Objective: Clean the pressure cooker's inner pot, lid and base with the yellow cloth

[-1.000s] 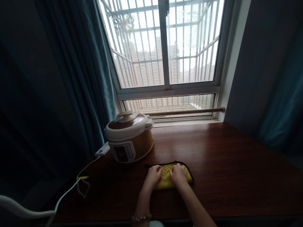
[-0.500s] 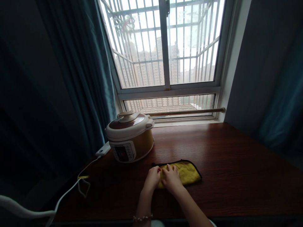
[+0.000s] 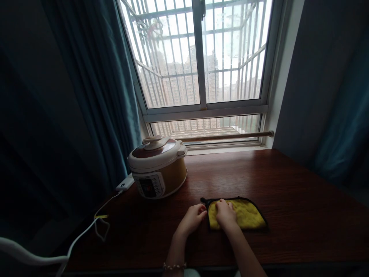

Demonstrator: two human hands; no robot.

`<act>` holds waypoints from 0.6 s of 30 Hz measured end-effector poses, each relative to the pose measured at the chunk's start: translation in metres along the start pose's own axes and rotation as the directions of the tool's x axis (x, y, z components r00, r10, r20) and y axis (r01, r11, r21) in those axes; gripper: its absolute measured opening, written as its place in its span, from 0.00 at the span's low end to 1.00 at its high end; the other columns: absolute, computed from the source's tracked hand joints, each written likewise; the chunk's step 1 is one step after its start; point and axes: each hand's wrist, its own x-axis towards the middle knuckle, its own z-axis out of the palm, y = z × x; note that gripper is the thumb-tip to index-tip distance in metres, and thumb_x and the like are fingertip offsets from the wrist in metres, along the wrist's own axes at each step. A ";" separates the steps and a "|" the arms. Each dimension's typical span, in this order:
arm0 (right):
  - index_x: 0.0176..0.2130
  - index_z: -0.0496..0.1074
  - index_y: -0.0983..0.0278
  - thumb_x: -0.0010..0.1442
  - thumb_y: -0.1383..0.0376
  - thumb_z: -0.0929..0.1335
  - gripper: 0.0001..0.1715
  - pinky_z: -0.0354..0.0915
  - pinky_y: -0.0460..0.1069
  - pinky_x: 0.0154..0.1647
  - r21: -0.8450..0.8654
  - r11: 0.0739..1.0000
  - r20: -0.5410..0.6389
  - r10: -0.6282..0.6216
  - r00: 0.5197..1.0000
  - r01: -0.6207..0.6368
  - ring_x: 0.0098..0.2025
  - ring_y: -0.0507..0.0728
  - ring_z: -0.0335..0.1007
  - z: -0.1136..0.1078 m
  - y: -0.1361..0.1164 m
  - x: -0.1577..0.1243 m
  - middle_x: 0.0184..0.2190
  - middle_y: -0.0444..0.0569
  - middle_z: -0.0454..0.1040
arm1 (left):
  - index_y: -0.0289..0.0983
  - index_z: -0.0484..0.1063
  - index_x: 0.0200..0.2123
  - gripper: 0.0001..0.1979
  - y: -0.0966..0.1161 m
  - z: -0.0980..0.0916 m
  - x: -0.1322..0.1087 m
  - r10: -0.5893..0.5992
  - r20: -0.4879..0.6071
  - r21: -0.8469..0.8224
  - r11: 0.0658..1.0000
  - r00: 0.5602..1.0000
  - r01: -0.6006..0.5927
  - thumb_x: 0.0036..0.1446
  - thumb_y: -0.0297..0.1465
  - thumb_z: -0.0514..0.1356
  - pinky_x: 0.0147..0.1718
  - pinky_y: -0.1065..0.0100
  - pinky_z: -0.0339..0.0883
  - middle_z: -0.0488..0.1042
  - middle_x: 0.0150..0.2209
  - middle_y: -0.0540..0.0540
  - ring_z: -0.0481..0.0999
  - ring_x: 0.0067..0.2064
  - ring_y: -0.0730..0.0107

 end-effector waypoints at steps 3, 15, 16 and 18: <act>0.39 0.73 0.56 0.50 0.75 0.59 0.24 0.60 0.52 0.43 0.024 1.000 -0.046 0.011 0.999 -0.010 0.50 0.61 0.63 -0.007 0.031 0.010 0.53 0.45 0.67 | 0.34 0.72 0.36 0.13 0.002 -0.005 -0.003 0.033 -0.037 -0.023 0.999 0.999 -0.034 0.56 0.34 0.51 0.33 0.72 0.63 0.76 0.31 0.46 0.74 0.33 0.69; 0.50 0.70 0.53 0.46 0.63 0.65 0.29 0.50 0.51 0.59 -0.027 1.000 -0.084 -0.007 0.996 0.005 0.61 0.60 0.52 -0.014 0.194 0.011 0.59 0.42 0.59 | 0.38 0.72 0.33 0.13 -0.030 -0.033 -0.042 0.089 -0.366 0.005 0.996 0.926 -0.093 0.58 0.35 0.49 0.42 0.68 0.64 0.75 0.36 0.43 0.73 0.40 0.64; 0.51 0.69 0.52 0.47 0.61 0.65 0.29 0.50 0.53 0.59 -0.041 0.999 -0.086 0.003 0.996 -0.006 0.61 0.60 0.51 -0.014 0.197 0.006 0.60 0.41 0.58 | 0.38 0.72 0.33 0.13 -0.038 -0.040 -0.046 0.074 -0.393 0.005 0.997 0.916 -0.079 0.57 0.35 0.49 0.43 0.67 0.64 0.75 0.37 0.44 0.73 0.41 0.64; 0.52 0.68 0.49 0.49 0.59 0.65 0.29 0.51 0.55 0.58 -0.064 0.998 -0.087 0.022 0.996 -0.028 0.62 0.62 0.50 -0.012 0.188 -0.005 0.61 0.39 0.56 | 0.38 0.72 0.33 0.12 -0.058 -0.058 -0.052 0.020 -0.477 -0.020 0.999 0.879 -0.034 0.56 0.36 0.51 0.45 0.66 0.64 0.75 0.38 0.44 0.72 0.43 0.62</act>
